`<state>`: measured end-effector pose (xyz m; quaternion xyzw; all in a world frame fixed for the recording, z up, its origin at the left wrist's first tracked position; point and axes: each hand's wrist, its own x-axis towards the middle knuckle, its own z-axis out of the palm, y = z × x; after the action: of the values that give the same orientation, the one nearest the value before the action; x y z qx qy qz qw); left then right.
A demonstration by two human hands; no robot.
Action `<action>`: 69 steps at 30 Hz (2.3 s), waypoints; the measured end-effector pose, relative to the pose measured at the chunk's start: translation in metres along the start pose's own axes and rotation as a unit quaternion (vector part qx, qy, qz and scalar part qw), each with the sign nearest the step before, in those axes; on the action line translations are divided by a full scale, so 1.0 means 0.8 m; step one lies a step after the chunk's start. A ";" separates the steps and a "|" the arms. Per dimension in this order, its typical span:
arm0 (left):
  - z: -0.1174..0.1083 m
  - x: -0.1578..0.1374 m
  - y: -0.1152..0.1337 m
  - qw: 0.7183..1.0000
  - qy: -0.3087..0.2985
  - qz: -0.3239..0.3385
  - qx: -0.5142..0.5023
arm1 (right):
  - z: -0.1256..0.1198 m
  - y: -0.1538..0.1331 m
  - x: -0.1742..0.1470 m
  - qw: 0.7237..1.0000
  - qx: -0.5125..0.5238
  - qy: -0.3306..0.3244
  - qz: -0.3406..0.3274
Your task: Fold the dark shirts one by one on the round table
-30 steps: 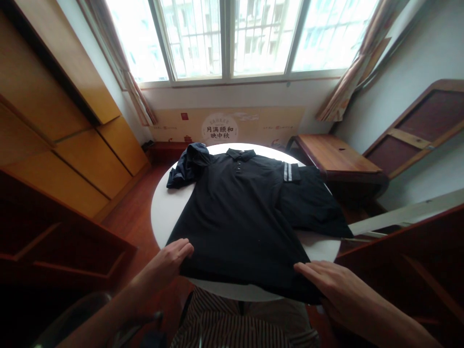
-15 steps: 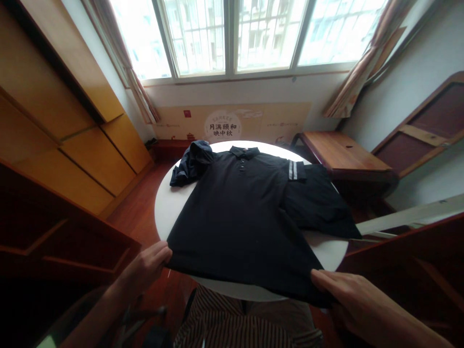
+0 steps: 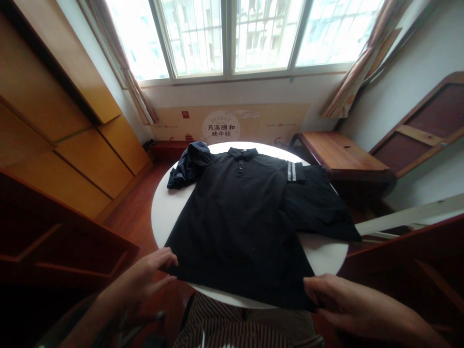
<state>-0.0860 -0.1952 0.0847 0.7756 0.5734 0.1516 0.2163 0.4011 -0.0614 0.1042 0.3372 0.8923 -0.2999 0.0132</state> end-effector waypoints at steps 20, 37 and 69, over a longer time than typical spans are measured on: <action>-0.074 0.547 -0.081 0.980 0.108 -0.080 0.143 | -0.207 0.145 0.373 0.946 0.109 0.223 0.210; -0.070 0.630 -0.153 0.973 0.111 -0.152 0.131 | -0.217 0.194 0.420 0.944 -0.018 0.253 0.213; -0.051 0.398 -0.011 0.916 -0.081 0.256 0.299 | -0.245 0.129 0.412 0.977 -0.165 -0.058 0.126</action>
<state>-0.0187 0.1175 0.1108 0.9339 0.3542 -0.0406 -0.0263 0.2442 0.3023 0.1364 0.4217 0.8777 -0.1639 0.1578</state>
